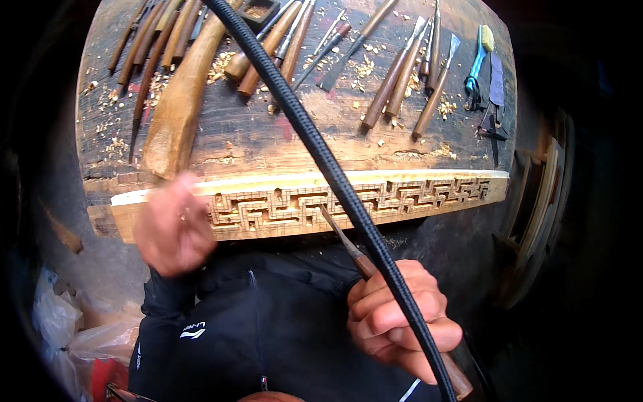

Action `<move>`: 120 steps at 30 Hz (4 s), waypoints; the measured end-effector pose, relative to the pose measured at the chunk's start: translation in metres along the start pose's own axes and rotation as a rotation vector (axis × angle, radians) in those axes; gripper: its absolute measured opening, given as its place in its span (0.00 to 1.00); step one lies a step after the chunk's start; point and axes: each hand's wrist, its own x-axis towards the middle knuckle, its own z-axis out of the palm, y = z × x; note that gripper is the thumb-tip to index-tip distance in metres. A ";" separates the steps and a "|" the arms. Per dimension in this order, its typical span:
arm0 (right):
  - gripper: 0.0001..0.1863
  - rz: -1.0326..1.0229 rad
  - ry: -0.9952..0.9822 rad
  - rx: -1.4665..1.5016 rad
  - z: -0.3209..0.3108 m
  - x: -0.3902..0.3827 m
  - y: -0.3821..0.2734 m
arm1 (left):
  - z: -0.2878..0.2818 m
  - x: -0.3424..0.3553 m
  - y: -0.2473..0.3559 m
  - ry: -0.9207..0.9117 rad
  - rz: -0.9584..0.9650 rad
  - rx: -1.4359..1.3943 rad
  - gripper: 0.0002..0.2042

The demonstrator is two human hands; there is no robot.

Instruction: The person carves a geometric pattern into a block of wood. Using a chisel, the person pushes the blade through pre-drawn lines to remove material and create depth, clearing away wood shavings as they work.

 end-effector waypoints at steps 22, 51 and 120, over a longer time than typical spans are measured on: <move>0.21 0.073 -0.369 0.187 0.014 0.011 0.013 | 0.052 -0.038 0.051 -0.162 0.176 -0.689 0.19; 0.22 0.153 -0.271 0.008 0.026 0.012 0.010 | 0.060 -0.047 0.054 -0.106 0.145 -0.625 0.15; 0.11 0.167 -0.612 0.358 0.024 0.012 0.031 | 0.058 -0.049 0.060 -0.076 0.079 -0.639 0.18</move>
